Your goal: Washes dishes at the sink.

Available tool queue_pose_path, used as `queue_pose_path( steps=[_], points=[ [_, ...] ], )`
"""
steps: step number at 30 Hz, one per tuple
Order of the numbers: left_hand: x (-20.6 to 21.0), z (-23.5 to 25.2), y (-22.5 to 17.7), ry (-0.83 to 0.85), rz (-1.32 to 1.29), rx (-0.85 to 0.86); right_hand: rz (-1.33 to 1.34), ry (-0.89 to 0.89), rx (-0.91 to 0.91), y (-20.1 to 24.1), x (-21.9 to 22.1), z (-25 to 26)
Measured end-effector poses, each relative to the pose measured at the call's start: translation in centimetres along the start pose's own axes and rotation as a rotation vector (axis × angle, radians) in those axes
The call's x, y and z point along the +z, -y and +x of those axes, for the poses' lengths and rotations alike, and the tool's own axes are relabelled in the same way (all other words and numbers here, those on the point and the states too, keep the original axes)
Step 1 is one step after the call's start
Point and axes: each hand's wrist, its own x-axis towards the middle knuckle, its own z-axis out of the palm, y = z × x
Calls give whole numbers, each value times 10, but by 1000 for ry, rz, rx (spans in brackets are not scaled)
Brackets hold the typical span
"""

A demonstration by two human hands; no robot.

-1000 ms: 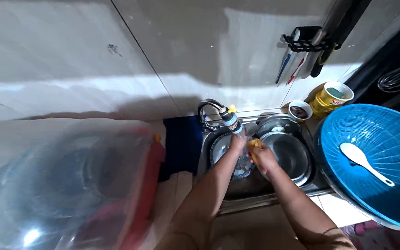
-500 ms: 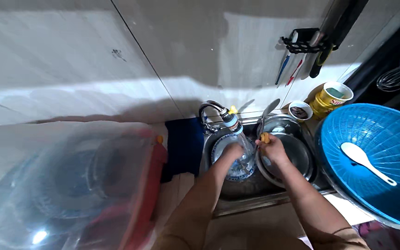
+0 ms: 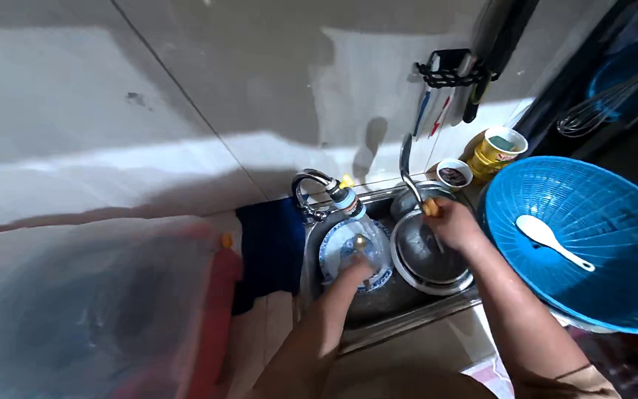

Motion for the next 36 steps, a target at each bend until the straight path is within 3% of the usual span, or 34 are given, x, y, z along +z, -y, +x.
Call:
queue_pose_path(
  steps=[2, 5, 8, 12, 14, 16, 18, 20, 24, 27, 30, 36],
  points=[
    [1, -5, -3, -29, 75, 17, -157, -95, -5, 5, -45, -24],
    [-7, -10, -4, 75, 128, 80, -374, -238, 45, -35, -98, -49],
    [-22, -12, 1, 220, 117, 132, -571, -275, 203, -146, -136, -55],
    [-37, -9, 11, 323, -3, 112, -695, -144, 485, -346, -149, -48],
    [-35, -4, 18, 310, -204, 81, -738, -93, 573, -406, -136, -51],
    [-40, -9, 17, 266, -412, 76, -780, -94, 600, -437, -123, -49],
    [-47, -16, 10, 203, -598, 114, -768, -138, 595, -417, -122, -47],
    [-51, -14, 0, 106, -720, 169, -657, -179, 497, -368, -124, -42],
    [-50, 1, -22, -92, -926, 348, -364, -144, 237, -206, -85, -33],
    [-53, 7, -39, -180, -990, 482, -420, -157, 150, -118, -33, -26],
    [-61, -2, -51, -218, -1019, 515, -480, -253, 89, -87, -2, -15],
    [-76, -28, -45, -225, -1058, 521, -576, -274, 133, -95, 2, -12]
  ],
)
